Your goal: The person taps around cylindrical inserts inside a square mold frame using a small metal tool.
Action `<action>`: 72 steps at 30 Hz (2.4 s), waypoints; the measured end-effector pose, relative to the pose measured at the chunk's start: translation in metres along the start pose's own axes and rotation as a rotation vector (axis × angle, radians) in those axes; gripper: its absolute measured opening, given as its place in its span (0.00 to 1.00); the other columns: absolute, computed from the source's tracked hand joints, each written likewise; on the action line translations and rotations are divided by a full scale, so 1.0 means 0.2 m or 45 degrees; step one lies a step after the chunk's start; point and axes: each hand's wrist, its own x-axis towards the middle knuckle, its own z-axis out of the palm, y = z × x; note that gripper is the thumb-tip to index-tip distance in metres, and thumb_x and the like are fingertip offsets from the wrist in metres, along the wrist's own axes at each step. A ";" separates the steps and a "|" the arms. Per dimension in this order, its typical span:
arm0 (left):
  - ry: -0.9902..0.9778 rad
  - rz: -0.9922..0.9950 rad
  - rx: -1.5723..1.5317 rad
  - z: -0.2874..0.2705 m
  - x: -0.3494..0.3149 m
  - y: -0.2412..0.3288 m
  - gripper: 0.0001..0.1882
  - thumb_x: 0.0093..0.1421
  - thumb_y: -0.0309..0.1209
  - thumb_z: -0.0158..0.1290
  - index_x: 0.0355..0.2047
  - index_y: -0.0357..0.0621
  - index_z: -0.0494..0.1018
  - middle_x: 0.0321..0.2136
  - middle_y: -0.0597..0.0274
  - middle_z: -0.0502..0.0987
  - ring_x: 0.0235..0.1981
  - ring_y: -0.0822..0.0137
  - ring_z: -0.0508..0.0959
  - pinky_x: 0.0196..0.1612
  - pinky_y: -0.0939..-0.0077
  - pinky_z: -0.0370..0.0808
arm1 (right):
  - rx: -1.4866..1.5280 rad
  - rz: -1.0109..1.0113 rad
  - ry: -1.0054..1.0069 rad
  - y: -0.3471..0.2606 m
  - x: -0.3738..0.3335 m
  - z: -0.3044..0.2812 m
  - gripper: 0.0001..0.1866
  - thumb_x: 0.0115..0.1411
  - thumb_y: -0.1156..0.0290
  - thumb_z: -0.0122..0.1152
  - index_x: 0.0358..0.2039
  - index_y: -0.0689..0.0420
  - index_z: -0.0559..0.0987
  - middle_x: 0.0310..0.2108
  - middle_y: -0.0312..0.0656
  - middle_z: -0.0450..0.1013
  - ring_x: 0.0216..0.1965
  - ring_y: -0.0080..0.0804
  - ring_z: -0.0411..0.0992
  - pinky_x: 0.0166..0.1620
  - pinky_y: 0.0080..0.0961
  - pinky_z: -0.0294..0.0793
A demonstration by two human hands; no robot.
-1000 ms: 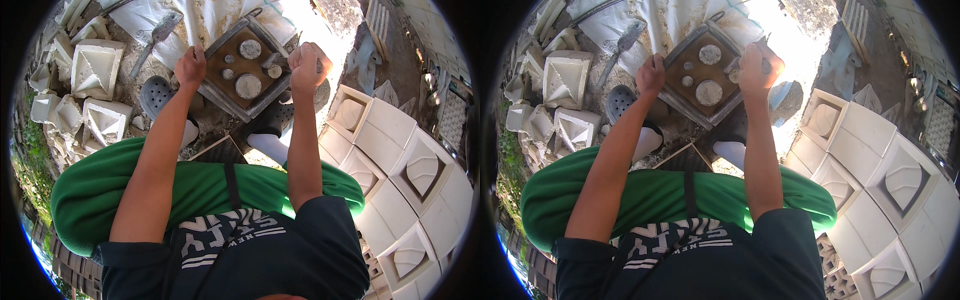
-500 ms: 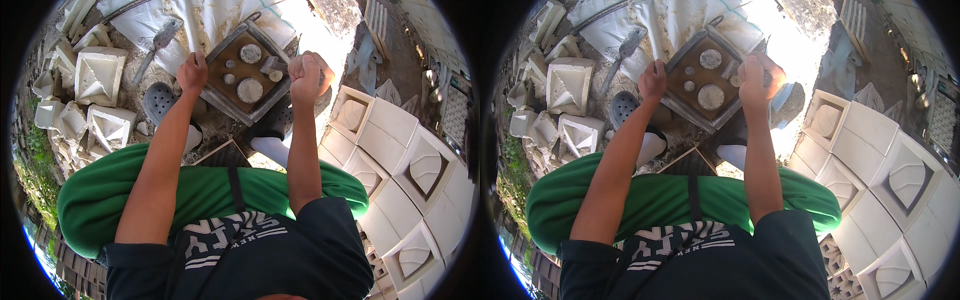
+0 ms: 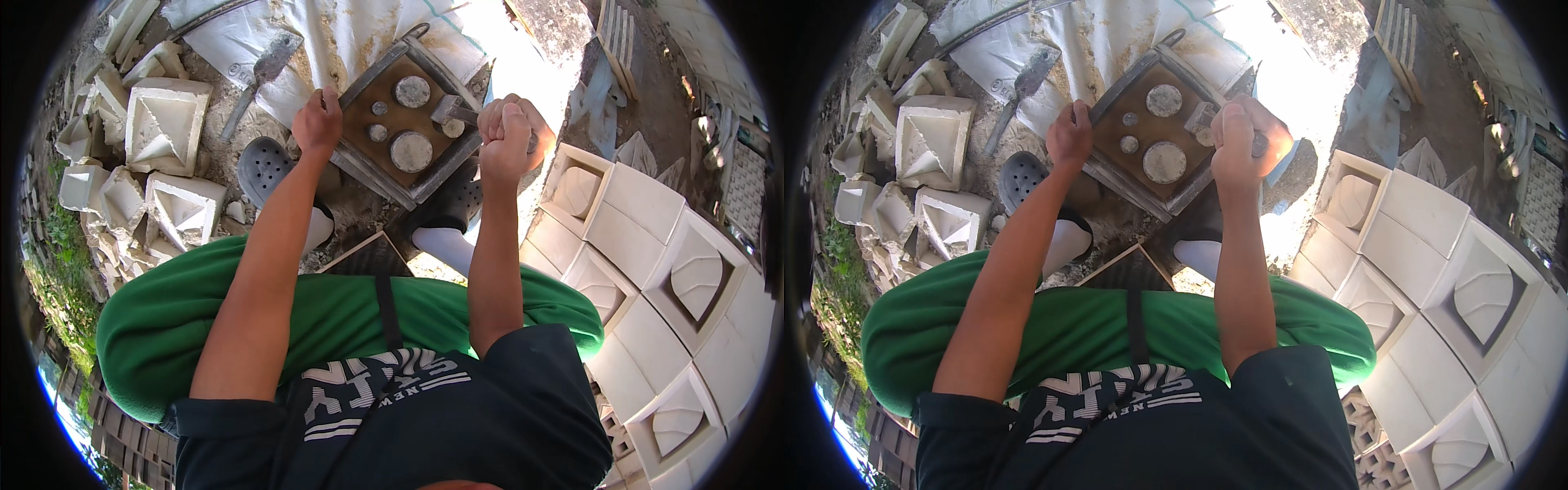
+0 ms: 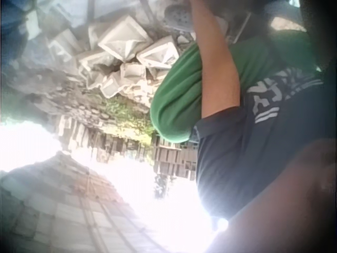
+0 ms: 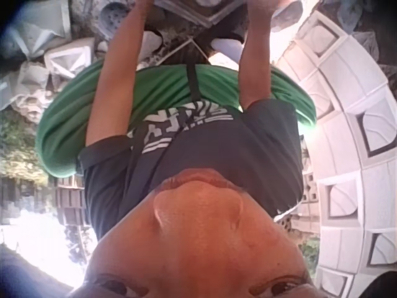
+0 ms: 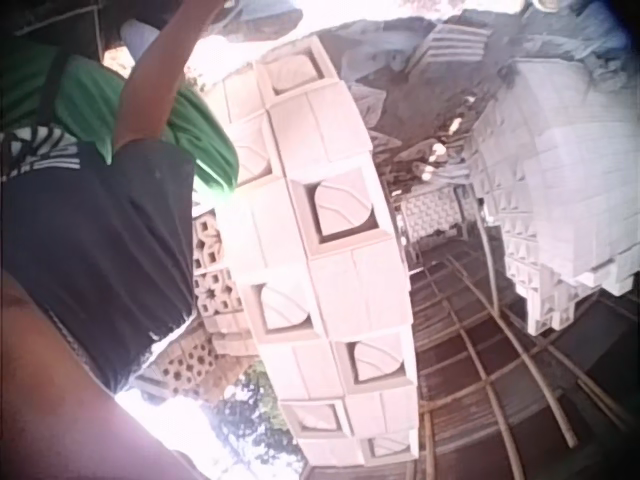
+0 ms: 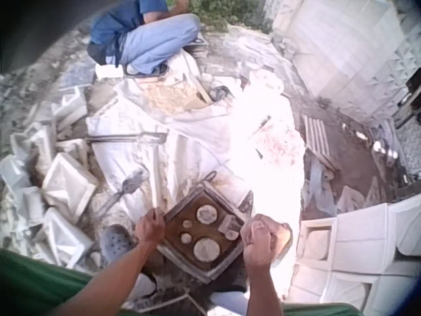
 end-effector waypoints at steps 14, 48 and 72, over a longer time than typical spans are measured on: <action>-0.050 -0.045 0.011 -0.02 -0.01 -0.02 0.24 0.66 0.50 0.37 0.34 0.49 0.79 0.30 0.46 0.80 0.36 0.42 0.78 0.42 0.50 0.72 | 0.162 0.053 0.029 0.06 0.03 0.00 0.14 0.53 0.78 0.47 0.11 0.62 0.66 0.10 0.33 0.59 0.12 0.17 0.55 0.16 0.19 0.51; 0.003 0.088 -0.007 -0.01 -0.01 0.06 0.27 0.67 0.48 0.35 0.34 0.46 0.81 0.31 0.50 0.81 0.37 0.45 0.79 0.43 0.54 0.71 | -0.117 -0.030 -0.057 0.15 0.05 -0.05 0.13 0.55 0.73 0.53 0.14 0.62 0.71 0.11 0.33 0.61 0.16 0.18 0.57 0.21 0.21 0.59; -0.011 0.089 -0.031 -0.01 -0.01 0.04 0.25 0.67 0.48 0.36 0.33 0.48 0.80 0.31 0.49 0.81 0.36 0.44 0.79 0.41 0.52 0.72 | -0.103 0.002 0.043 0.13 0.01 -0.01 0.12 0.55 0.74 0.53 0.16 0.64 0.72 0.12 0.34 0.62 0.16 0.18 0.58 0.21 0.21 0.57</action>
